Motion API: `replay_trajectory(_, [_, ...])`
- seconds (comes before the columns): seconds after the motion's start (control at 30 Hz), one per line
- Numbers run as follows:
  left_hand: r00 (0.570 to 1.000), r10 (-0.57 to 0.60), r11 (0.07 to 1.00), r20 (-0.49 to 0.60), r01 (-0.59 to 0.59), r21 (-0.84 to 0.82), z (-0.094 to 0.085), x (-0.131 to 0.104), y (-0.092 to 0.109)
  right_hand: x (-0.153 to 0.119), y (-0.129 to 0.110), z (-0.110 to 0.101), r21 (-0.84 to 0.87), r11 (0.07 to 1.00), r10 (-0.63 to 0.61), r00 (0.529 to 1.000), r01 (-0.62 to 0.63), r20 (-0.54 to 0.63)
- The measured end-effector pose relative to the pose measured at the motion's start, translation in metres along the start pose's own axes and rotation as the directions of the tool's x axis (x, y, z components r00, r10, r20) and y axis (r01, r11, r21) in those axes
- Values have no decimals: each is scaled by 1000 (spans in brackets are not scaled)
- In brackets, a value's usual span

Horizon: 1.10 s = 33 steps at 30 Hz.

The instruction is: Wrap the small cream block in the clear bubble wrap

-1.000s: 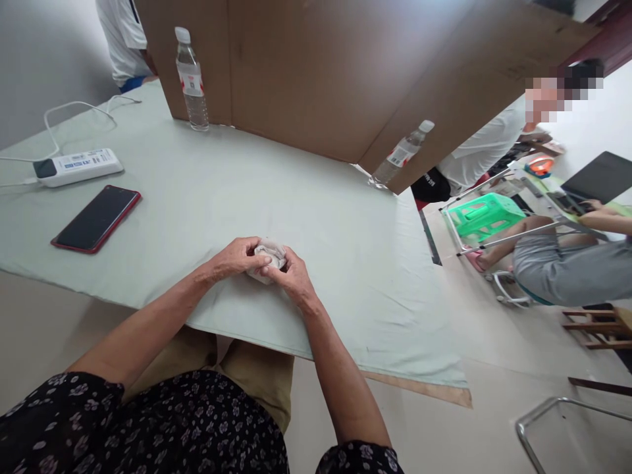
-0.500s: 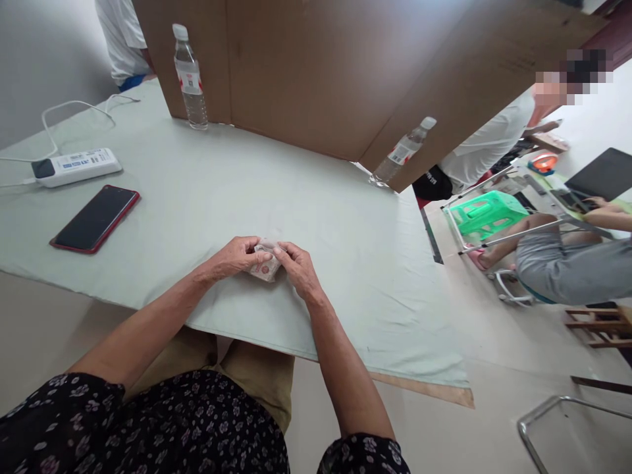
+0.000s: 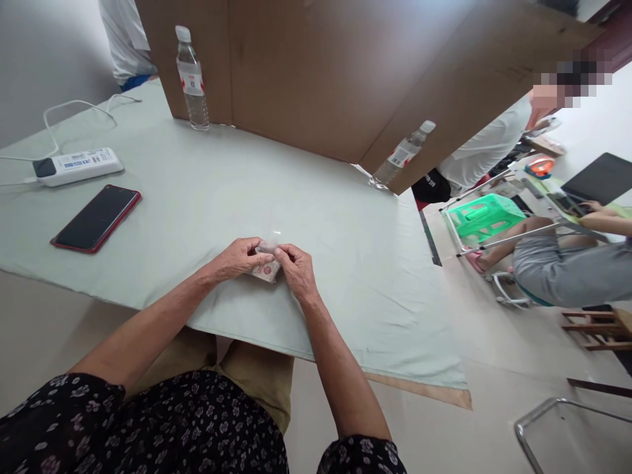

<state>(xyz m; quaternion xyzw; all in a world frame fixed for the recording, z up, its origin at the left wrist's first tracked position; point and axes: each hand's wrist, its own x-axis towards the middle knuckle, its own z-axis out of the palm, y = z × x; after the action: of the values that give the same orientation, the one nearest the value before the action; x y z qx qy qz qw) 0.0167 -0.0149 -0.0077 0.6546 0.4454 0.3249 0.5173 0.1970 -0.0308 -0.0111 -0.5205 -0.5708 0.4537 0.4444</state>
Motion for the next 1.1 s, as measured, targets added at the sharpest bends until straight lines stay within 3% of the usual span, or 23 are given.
replay_trajectory(0.43, [1000, -10, 999, -16, 11, 53, 0, -1, 3, -2, -3, 9, 43, 998, 36, 999, -35, -39])
replay_trajectory(0.63, [999, 29, 996, -36, -26, 89, 1, -2, 3, 1, -8, 8, 20, 1000, -18, 998, 19, -67])
replay_trajectory(0.93, [998, 41, 991, -42, -35, 127, 2, -3, 4, 8, -18, 8, 97, 995, 26, 999, -28, 23])
replay_trajectory(1.1, [997, 68, 989, -34, -63, 133, 2, -4, 5, 12, -16, 9, 113, 994, 5, 997, 4, -81])
